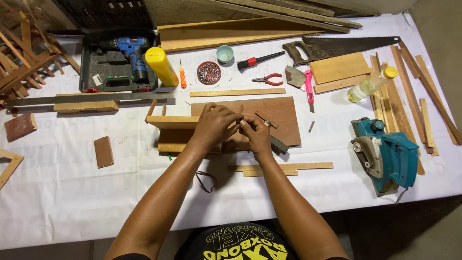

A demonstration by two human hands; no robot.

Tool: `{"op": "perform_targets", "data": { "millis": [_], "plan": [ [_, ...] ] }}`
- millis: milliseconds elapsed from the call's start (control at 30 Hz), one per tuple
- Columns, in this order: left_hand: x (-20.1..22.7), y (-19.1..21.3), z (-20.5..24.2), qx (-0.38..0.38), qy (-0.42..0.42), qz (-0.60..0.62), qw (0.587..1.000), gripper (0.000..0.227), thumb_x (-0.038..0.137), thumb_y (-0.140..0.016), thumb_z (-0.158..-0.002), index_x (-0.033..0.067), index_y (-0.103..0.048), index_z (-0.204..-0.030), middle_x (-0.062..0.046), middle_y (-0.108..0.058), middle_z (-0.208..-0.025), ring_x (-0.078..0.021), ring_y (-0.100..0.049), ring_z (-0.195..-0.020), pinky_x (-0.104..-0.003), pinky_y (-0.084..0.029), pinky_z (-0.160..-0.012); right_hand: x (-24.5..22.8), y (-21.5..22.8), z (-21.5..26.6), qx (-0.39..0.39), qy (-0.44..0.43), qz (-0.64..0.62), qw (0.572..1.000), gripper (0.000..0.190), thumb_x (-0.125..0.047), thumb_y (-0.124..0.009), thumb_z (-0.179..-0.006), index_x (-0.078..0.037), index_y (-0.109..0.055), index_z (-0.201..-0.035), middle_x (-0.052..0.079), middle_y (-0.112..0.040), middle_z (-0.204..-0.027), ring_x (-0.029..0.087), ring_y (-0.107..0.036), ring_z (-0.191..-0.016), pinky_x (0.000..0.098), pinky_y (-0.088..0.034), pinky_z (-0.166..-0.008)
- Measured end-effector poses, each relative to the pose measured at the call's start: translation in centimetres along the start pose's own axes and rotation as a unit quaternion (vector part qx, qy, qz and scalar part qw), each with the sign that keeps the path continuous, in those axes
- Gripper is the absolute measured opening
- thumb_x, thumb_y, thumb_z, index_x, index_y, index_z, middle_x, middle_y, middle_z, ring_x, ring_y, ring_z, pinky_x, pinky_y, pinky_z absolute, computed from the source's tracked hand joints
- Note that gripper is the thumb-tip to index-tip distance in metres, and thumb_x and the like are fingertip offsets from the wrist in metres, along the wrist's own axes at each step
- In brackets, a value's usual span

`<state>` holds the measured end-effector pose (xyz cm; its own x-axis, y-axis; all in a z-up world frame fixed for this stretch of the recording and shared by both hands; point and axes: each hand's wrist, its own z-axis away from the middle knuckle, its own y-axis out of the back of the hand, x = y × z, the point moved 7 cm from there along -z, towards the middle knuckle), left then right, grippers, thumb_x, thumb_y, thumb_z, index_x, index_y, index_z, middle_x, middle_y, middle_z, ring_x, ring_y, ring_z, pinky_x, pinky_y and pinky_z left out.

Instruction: Assembling and gluing wooden pieces together to form a structure, using a hammer and tape measure.

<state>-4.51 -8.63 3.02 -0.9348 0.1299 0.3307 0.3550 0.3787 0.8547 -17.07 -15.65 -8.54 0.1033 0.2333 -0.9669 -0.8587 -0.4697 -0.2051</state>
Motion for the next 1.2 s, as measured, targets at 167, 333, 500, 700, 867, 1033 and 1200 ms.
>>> {"op": "perform_targets", "data": {
  "millis": [167,333,500,700,867,1033,1200],
  "plan": [
    [2.5,-2.6,-0.5,0.038,0.017,0.052,0.998,0.021,0.025,-0.079,-0.084,0.0168,-0.077,-0.103,-0.001,-0.076,-0.096,-0.0237,-0.07,-0.097,-0.043,-0.046,-0.089,-1.7,4.1,0.6,0.051,0.015,0.15,0.987,0.022,-0.022,-0.074,-0.095,-0.005,-0.075,-0.109,0.006,-0.076,-0.094,0.012,-0.068,-0.081,0.0268,-0.056,-0.072],
    [4.1,-7.4,0.7,0.026,0.082,0.119,0.989,0.02,0.022,-0.078,-0.084,0.014,-0.077,-0.103,-0.004,-0.077,-0.098,-0.0288,-0.07,-0.093,-0.044,-0.049,-0.084,-3.5,7.2,2.2,0.052,0.167,0.36,0.917,0.019,-0.022,-0.077,-0.091,-0.009,-0.076,-0.104,0.008,-0.074,-0.106,0.021,-0.071,-0.1,0.0355,-0.056,-0.085],
    [4.6,-10.5,2.1,0.042,0.148,0.136,0.979,0.021,0.023,-0.078,-0.086,0.0106,-0.075,-0.103,-0.007,-0.076,-0.095,-0.0293,-0.071,-0.09,-0.044,-0.051,-0.085,-2.9,8.5,3.2,0.015,0.22,0.528,0.82,0.036,-0.023,-0.079,-0.083,-0.01,-0.069,-0.115,0.013,-0.065,-0.112,0.034,-0.058,-0.11,0.0477,-0.046,-0.096],
    [4.8,-10.0,2.4,0.077,0.182,0.148,0.969,0.021,0.024,-0.079,-0.088,0.0113,-0.074,-0.104,-0.005,-0.076,-0.099,-0.027,-0.071,-0.094,-0.043,-0.051,-0.087,-2.0,8.7,3.4,-0.032,0.239,0.555,0.796,0.046,-0.018,-0.075,-0.087,-0.011,-0.06,-0.13,0.014,-0.062,-0.114,0.034,-0.06,-0.108,0.0465,-0.049,-0.095],
    [5.5,-5.7,1.0,0.117,0.161,0.137,0.97,0.021,0.024,-0.079,-0.088,0.0134,-0.074,-0.106,-0.003,-0.076,-0.101,-0.0255,-0.071,-0.096,-0.041,-0.052,-0.087,-0.8,9.0,2.1,0.009,0.229,0.379,0.897,0.051,-0.013,-0.064,-0.095,-0.002,-0.048,-0.142,0.016,-0.064,-0.117,0.027,-0.065,-0.103,0.0413,-0.053,-0.087],
    [4.9,-0.3,0.3,0.144,0.106,0.053,0.982,0.022,0.023,-0.081,-0.085,0.0144,-0.073,-0.103,-0.002,-0.075,-0.098,-0.0258,-0.07,-0.095,-0.041,-0.051,-0.085,-0.3,5.7,0.5,0.036,-0.004,0.117,0.992,0.037,-0.025,-0.076,-0.098,0.001,-0.053,-0.109,0.008,-0.058,-0.075,0.014,-0.054,-0.06,0.0308,-0.047,-0.053],
    [2.4,1.6,1.4,0.117,0.099,0.004,0.988,0.022,0.021,-0.082,-0.082,0.0152,-0.072,-0.1,-0.003,-0.071,-0.091,-0.0272,-0.068,-0.091,-0.042,-0.049,-0.084,-2.9,0.2,1.4,-0.015,0.029,0.003,0.999,0.028,-0.023,-0.078,-0.091,-0.004,-0.059,-0.1,-0.002,-0.06,-0.074,0.007,-0.055,-0.057,0.0244,-0.046,-0.05]
  ]
}}
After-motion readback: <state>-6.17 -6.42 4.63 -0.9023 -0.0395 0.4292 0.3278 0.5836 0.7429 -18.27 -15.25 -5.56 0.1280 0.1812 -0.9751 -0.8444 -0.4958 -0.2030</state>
